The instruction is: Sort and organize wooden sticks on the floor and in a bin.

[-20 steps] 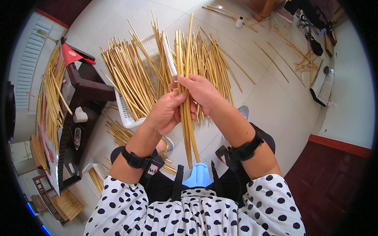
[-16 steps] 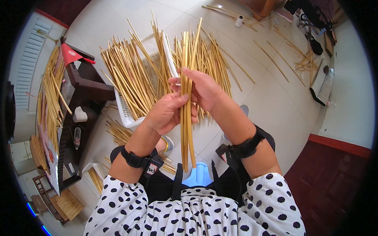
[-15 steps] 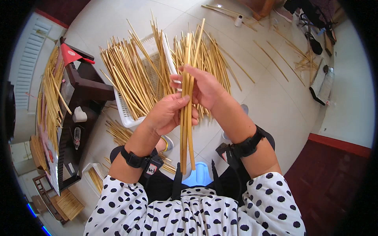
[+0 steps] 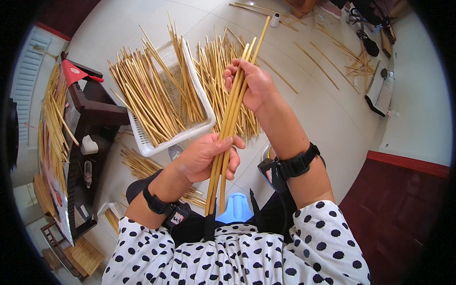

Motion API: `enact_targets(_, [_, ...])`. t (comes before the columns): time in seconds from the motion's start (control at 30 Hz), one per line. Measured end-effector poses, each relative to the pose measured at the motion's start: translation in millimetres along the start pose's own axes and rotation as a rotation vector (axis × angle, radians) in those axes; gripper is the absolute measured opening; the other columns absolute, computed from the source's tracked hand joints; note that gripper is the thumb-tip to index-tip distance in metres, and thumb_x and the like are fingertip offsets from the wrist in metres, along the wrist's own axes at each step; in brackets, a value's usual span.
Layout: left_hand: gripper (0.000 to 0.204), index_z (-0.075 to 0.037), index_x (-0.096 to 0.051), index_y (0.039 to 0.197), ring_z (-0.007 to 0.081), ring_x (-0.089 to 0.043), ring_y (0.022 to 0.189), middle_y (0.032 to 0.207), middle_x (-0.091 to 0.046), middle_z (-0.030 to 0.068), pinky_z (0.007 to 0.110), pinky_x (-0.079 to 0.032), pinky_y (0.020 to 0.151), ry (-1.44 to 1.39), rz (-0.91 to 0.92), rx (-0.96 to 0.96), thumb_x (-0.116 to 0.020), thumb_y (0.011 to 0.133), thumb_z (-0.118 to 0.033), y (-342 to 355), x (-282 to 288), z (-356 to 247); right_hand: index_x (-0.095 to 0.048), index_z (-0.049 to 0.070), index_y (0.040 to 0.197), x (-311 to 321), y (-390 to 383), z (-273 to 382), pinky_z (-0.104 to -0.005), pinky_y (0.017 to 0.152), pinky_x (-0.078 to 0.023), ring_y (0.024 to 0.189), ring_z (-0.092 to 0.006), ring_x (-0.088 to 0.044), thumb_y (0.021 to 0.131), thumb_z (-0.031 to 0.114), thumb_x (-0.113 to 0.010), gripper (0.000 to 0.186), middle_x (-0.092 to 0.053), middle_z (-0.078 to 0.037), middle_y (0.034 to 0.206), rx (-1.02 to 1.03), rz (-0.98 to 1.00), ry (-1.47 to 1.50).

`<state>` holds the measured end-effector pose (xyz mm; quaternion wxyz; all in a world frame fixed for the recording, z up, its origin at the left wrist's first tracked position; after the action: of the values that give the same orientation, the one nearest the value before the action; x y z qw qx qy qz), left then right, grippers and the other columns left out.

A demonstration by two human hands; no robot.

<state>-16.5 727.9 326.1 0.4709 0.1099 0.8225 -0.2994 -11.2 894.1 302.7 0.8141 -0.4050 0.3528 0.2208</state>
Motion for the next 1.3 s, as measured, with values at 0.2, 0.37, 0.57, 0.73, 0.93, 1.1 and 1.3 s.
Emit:
enact_targets(0.2, [0.029, -0.006, -0.048, 0.093, 0.0121, -0.051, 0.045, 0.064, -0.055, 0.0065, 0.027, -0.048, 0.05, -0.029, 0.005, -0.013, -0.043, 0.093, -0.035, 1.8, 0.9, 4.7, -0.041, 0.006, 0.092, -9.3, -3.4, 1.4, -0.0242, 0.049, -0.042, 0.058, -0.0129, -0.045, 0.096, 0.022, -0.035, 0.017, -0.045, -0.004, 0.071, -0.01, 0.048, 0.036])
enact_targets(0.37, [0.027, -0.006, -0.047, 0.09, 0.0114, -0.049, 0.044, 0.062, -0.054, 0.0059, 0.026, -0.046, 0.048, 0.085, -0.068, -0.004, -0.043, 0.093, -0.033, 7.0, 4.1, 11.5, -0.042, 0.01, 0.087, -5.1, -7.3, 3.6, -0.0207, 0.044, -0.033, 0.049, -0.0059, -0.035, 0.096, 0.023, -0.036, 0.017, -0.035, 0.004, 0.062, 0.024, -0.07, -0.154])
enact_targets(0.57, [0.024, -0.007, -0.045, 0.088, 0.0113, -0.046, 0.044, 0.06, -0.052, 0.005, 0.027, -0.045, 0.049, 0.161, -0.139, 0.011, -0.041, 0.094, -0.029, 2.7, 7.8, 9.0, -0.04, 0.011, 0.088, -9.0, -5.7, -4.1, -0.0221, 0.046, -0.034, 0.049, -0.0076, -0.035, 0.096, 0.031, -0.035, 0.021, -0.036, 0.002, 0.062, -0.008, -0.036, -0.121])
enact_targets(0.73, [0.025, -0.008, -0.046, 0.089, 0.0102, -0.046, 0.045, 0.061, -0.052, 0.0035, 0.027, -0.045, 0.051, 0.059, -0.005, -0.013, -0.039, 0.095, -0.032, 0.7, 3.2, 5.6, -0.041, 0.011, 0.089, -35.6, -29.1, 13.5, -0.0276, 0.054, -0.039, 0.055, -0.0106, -0.04, 0.095, 0.047, -0.022, 0.041, -0.041, 0.0, 0.067, 0.046, -0.032, -0.068])
enact_targets(0.93, [0.027, -0.009, -0.047, 0.089, 0.0096, -0.043, 0.043, 0.06, -0.05, 0.0021, 0.026, -0.043, 0.05, 0.055, 0.034, -0.021, -0.039, 0.095, -0.034, 2.4, -4.8, 6.3, -0.041, 0.013, 0.086, -27.2, -18.9, 18.1, -0.0253, 0.048, -0.034, 0.051, -0.0093, -0.036, 0.094, 0.049, -0.023, 0.041, -0.034, 0.003, 0.061, 0.024, 0.178, 0.082])
enact_targets(1.1, [0.026, -0.008, -0.047, 0.09, 0.0096, -0.042, 0.043, 0.059, -0.049, 0.0017, 0.025, -0.042, 0.05, 0.128, 0.031, -0.002, -0.039, 0.095, -0.032, 4.2, -6.2, 10.6, -0.04, 0.016, 0.08, -33.1, -32.8, 24.4, -0.0217, 0.043, -0.031, 0.046, -0.0069, -0.031, 0.094, 0.05, -0.025, 0.039, -0.031, 0.005, 0.057, 0.024, 0.215, 0.089])
enact_targets(1.3, [0.024, -0.006, -0.047, 0.091, 0.0106, -0.048, 0.05, 0.063, -0.051, 0.0028, 0.025, -0.043, 0.05, 0.346, -0.081, -0.021, -0.043, 0.094, -0.029, 6.4, -19.5, 16.3, -0.042, 0.017, 0.079, -27.4, -49.7, 29.0, -0.02, 0.041, -0.028, 0.043, -0.0054, -0.029, 0.093, 0.05, -0.026, 0.04, -0.029, 0.007, 0.055, 0.059, 0.264, 0.124])
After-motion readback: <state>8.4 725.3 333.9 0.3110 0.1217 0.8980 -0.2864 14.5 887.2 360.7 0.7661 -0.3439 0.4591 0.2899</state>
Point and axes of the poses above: each hand's wrist, its own y-axis towards the middle knuckle, its own x-axis out of the back of the hand, z = x × y, the point moved 7 cm from there along y, towards the middle knuckle
